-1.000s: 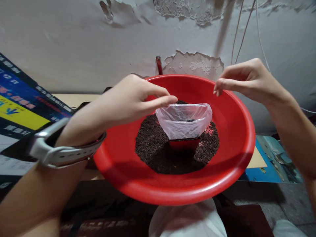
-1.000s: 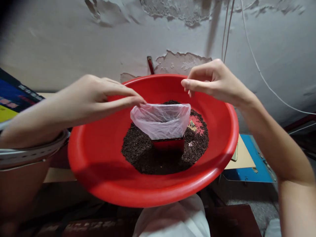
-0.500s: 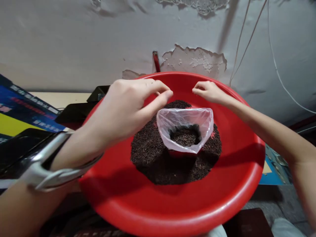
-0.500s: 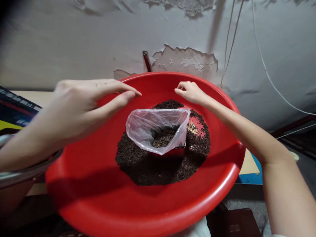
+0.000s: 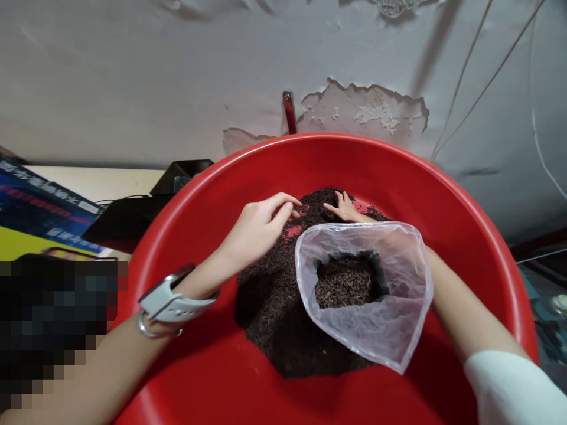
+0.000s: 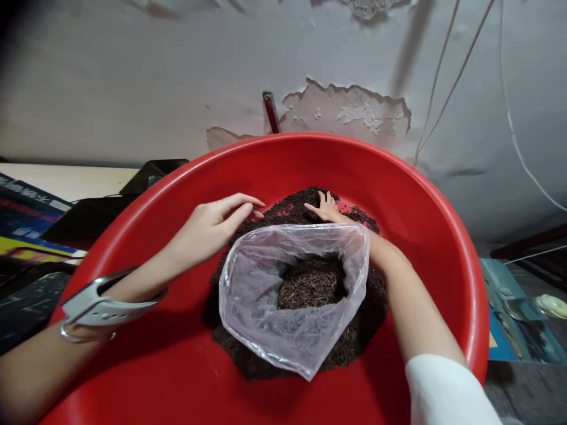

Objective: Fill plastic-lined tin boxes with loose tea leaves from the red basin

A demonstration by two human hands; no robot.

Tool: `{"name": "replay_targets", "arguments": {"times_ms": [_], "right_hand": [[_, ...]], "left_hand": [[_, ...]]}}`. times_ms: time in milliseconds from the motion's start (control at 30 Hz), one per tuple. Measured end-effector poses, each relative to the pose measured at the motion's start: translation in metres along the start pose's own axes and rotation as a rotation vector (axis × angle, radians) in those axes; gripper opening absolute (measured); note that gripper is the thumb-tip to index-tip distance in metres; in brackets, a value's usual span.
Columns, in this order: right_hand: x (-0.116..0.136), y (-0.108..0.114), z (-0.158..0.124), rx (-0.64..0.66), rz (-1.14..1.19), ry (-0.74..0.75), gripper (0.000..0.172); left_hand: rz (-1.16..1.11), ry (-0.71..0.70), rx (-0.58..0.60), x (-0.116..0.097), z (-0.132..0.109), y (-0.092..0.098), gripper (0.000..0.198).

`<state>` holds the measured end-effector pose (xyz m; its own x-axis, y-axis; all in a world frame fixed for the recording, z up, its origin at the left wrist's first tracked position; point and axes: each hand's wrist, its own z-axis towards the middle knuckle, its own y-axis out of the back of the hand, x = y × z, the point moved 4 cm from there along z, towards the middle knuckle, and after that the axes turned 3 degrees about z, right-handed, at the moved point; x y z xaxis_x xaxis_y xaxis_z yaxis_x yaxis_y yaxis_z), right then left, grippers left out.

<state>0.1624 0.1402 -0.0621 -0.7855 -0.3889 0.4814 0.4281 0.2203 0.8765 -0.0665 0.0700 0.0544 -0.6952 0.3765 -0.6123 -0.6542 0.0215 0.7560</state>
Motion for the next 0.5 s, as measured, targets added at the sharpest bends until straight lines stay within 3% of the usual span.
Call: {"name": "replay_targets", "arguments": {"times_ms": [133, 233, 333, 500], "right_hand": [[-0.007, -0.022, 0.058, -0.079, 0.065, -0.217, 0.065], [-0.016, -0.033, 0.084, -0.121, 0.049, -0.236, 0.066], [-0.022, -0.039, 0.092, -0.086, 0.022, -0.206, 0.061], [-0.015, -0.052, 0.079, 0.113, -0.019, -0.093, 0.060]], "left_hand": [[0.012, -0.007, -0.014, 0.000, 0.000, 0.001, 0.029], [0.029, -0.018, -0.050, -0.001, 0.000, 0.005, 0.029], [0.040, -0.018, -0.061, -0.001, 0.001, 0.007, 0.029], [0.032, -0.017, -0.046, 0.001, 0.002, 0.003, 0.030]]}}
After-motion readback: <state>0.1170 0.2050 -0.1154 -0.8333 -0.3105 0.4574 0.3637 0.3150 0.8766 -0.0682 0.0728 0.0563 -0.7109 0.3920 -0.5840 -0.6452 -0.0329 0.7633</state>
